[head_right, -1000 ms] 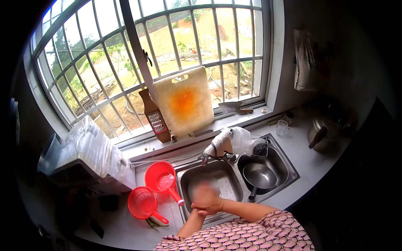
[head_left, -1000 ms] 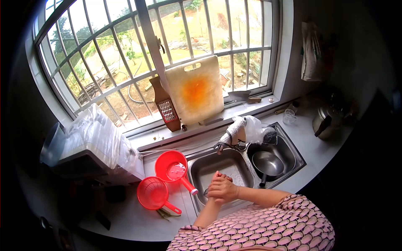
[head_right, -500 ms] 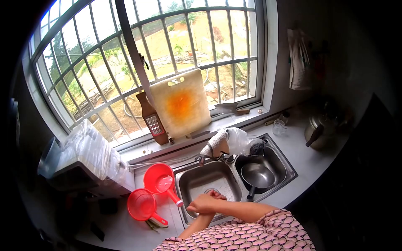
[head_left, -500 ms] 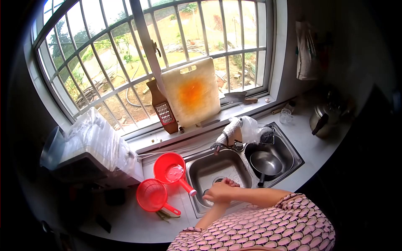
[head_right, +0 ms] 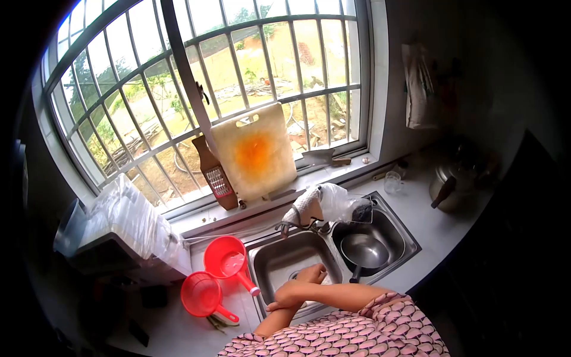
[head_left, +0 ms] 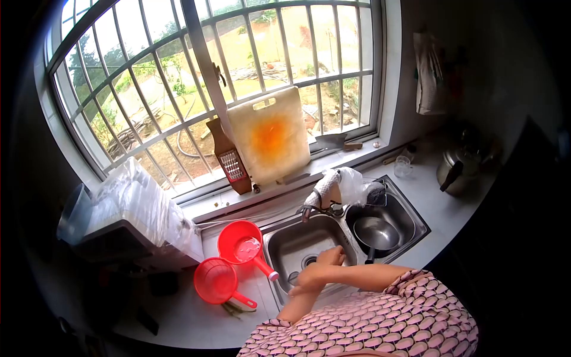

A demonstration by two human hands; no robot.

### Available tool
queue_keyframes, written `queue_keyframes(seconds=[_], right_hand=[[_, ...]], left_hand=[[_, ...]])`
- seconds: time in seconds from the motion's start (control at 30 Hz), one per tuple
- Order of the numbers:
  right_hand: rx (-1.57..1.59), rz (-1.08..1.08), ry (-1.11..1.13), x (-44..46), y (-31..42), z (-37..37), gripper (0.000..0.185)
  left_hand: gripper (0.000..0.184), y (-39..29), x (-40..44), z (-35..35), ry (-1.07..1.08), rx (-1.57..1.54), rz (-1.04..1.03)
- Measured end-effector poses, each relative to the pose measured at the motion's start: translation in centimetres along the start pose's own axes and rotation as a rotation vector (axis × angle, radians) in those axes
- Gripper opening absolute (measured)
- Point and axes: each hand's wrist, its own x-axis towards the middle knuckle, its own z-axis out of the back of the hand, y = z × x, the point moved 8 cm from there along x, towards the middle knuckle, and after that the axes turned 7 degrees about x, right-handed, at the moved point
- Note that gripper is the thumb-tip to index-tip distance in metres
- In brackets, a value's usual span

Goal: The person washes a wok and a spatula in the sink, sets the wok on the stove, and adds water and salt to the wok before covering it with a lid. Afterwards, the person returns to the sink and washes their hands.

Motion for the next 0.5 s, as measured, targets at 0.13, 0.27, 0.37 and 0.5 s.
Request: queue_keyframes(seconds=[0.13, 0.27, 0.37, 0.5], right_hand=[[-0.069, -0.014, -0.13, 0.3, -0.2, 0.6, 0.064], [-0.146, 0.106, -0.382, 0.5, 0.3, 0.7, 0.052], [-0.188, 0.145, -0.434, 0.5, 0.9, 0.3, 0.045], [-0.174, 0.332, -0.527, -0.5, 2.9, 0.1, 0.032]], left_hand=[[0.008, -1.8, -0.6, 4.8, -0.441, 0.275, -0.199], [0.006, 0.4, 0.1, 5.0, -0.482, 0.158, -0.116], [0.009, 2.2, -0.1, 4.9, -0.439, 0.019, 0.023], [0.011, 7.2, 0.0, 2.9, -0.404, -0.641, 0.247]])
